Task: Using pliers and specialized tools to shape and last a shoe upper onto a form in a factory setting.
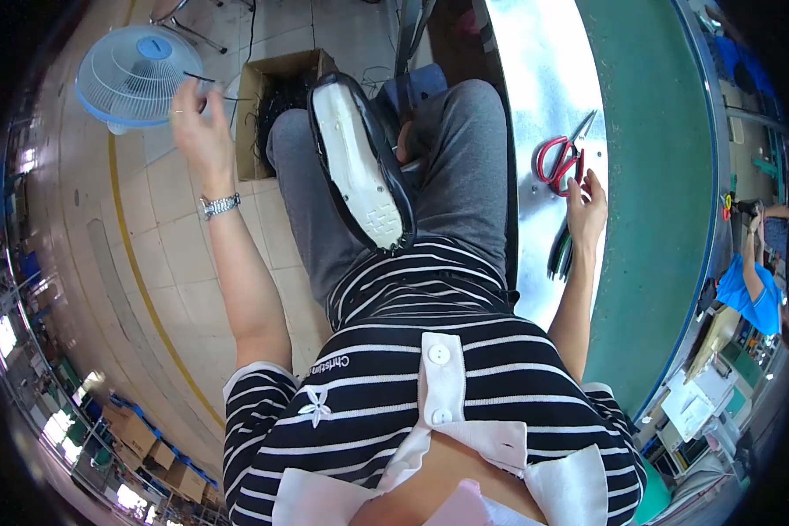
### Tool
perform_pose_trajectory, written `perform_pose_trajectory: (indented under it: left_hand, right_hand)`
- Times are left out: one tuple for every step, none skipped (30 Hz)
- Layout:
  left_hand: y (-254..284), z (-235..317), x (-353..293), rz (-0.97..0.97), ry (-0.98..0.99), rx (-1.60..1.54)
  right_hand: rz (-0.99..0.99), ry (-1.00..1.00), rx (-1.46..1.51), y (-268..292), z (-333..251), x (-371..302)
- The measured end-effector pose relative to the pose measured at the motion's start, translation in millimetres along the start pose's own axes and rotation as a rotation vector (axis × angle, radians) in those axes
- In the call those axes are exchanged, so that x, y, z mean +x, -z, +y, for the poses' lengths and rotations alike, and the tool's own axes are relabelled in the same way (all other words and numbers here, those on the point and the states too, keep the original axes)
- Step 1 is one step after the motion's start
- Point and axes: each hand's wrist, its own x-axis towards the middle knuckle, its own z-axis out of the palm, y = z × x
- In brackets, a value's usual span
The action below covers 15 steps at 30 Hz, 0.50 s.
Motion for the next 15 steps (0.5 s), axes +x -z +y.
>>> perform_pose_trajectory:
  left_hand:
    - [-9, -13, -12, -0.156, 0.134, 0.024]
    - [-16, -18, -27, -0.217, 0.236, 0.021]
    - [-21, -16, -36, -0.281, 0.333, 0.006]
    - [-22, 6, -40, -0.196, 0.286, -0.102]
    - [-19, 35, -48, -0.108, 0.242, -0.205]
    - [-13, 59, -54, -0.104, 0.116, -0.286]
    - [-8, 82, -58, -0.097, -0.008, -0.365]
    - [-8, 100, -62, -0.158, -0.117, -0.422]
    - [-8, 114, -64, -0.219, -0.225, -0.476]
    - [-9, 127, -57, -0.267, -0.336, -0.407]
    - [-12, 138, -48, -0.310, -0.446, -0.335]
    - [-22, 150, -46, -0.321, -0.455, -0.367]
    - [-34, 160, -43, -0.331, -0.465, -0.396]
    - [-43, 169, -39, -0.388, -0.515, -0.410]
    - [-51, 175, -32, -0.377, -0.503, -0.353]
  right_hand:
    - [0.031, 0.005, -0.039, 1, 7, -4]
    - [-0.004, -0.044, -0.049, 5, 8, -8]
    - [0.011, -0.057, -0.045, 9, 18, -13]
    - [0.066, -0.050, -0.142, 12, 32, -21]
    - [0.115, -0.040, -0.235, 13, 42, -28]
    - [0.073, -0.101, -0.263, 15, 47, -36]
    - [0.081, -0.108, -0.260, 13, 51, -43]
    - [0.034, -0.159, -0.276, 11, 53, -50]
    - [-0.017, -0.208, -0.293, 10, 51, -56]
    - [-0.033, -0.185, -0.319, 9, 45, -61]
    - [0.003, -0.142, -0.352, 4, 52, -64]
    - [0.008, -0.126, -0.341, 1, 59, -65]
    - [0.011, -0.109, -0.329, -1, 62, -64]
    - [0.021, -0.109, -0.330, -1, 64, -63]
    - [-0.012, -0.106, -0.299, 0, 66, -62]
